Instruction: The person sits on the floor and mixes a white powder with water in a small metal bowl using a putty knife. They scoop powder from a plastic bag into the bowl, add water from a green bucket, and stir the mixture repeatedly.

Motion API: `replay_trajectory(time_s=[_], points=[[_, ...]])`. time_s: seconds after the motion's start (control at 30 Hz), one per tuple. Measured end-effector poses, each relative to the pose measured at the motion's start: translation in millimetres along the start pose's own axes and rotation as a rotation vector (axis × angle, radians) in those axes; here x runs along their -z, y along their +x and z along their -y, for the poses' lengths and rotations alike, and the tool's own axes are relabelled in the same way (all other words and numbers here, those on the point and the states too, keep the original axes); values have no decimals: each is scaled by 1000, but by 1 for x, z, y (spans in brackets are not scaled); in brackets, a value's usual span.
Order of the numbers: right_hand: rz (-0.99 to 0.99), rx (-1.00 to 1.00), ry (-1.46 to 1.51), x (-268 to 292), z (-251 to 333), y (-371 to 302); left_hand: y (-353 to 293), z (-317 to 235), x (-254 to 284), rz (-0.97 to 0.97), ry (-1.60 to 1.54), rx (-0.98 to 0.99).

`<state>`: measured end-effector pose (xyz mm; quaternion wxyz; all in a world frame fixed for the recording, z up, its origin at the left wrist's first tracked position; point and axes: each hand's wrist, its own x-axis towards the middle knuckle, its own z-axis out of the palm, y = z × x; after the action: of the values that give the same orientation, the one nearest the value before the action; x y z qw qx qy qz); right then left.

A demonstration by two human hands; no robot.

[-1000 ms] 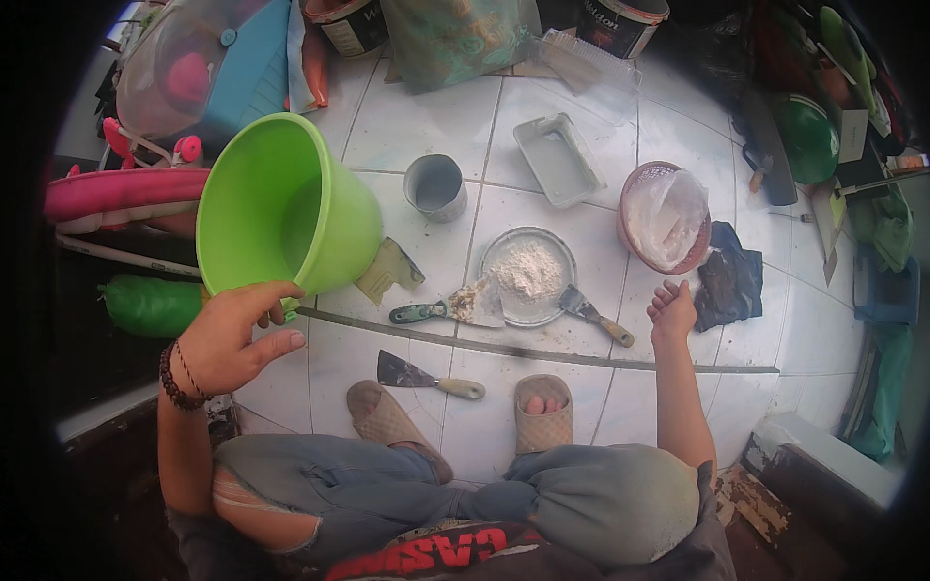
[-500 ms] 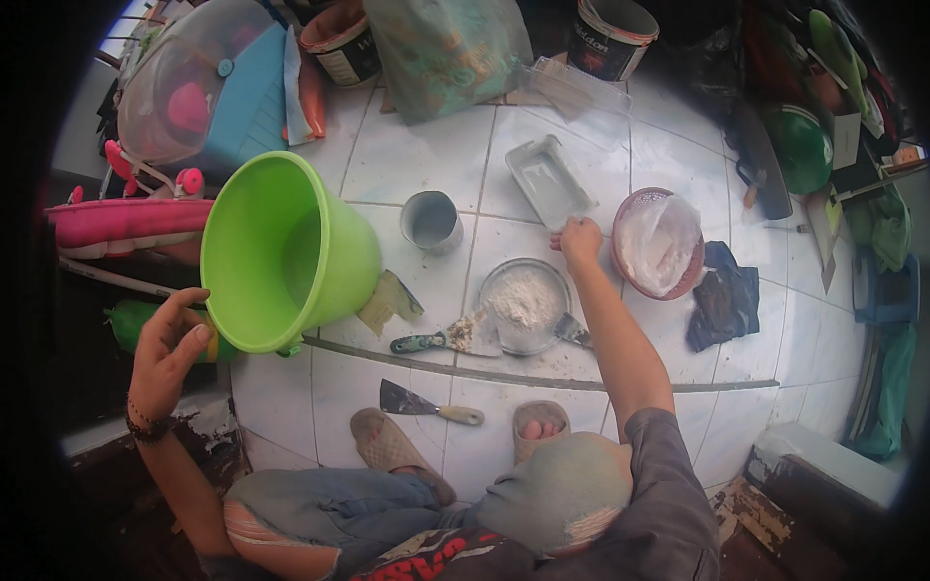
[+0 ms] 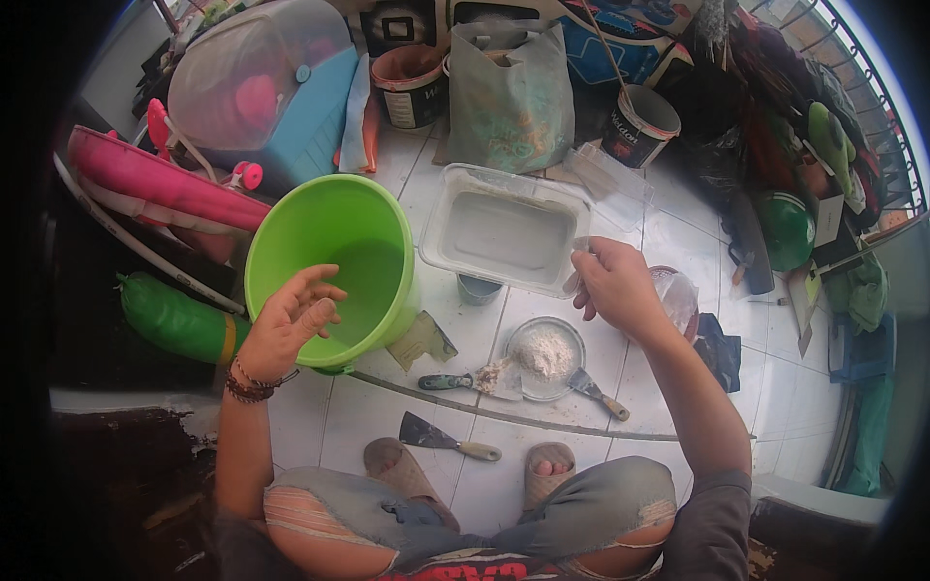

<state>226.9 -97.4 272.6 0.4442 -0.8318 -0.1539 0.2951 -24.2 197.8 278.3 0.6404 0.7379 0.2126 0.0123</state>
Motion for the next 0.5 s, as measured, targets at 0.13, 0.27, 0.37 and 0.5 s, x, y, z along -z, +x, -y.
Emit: replay_trajectory(time_s=[0.13,0.27,0.37,0.5], points=[[241,14,-115,-53,82,-18,-23,20,14,-14,-335,-12],[428,123,-205,-120,127,-4,-53,37,42,-176,-704,-33],[621,196,-215,-171,149,16,-84,76,72,-349,-775,-13],[852,246,-227,-235,162,35,-113,115,89,-507,-949,-144]])
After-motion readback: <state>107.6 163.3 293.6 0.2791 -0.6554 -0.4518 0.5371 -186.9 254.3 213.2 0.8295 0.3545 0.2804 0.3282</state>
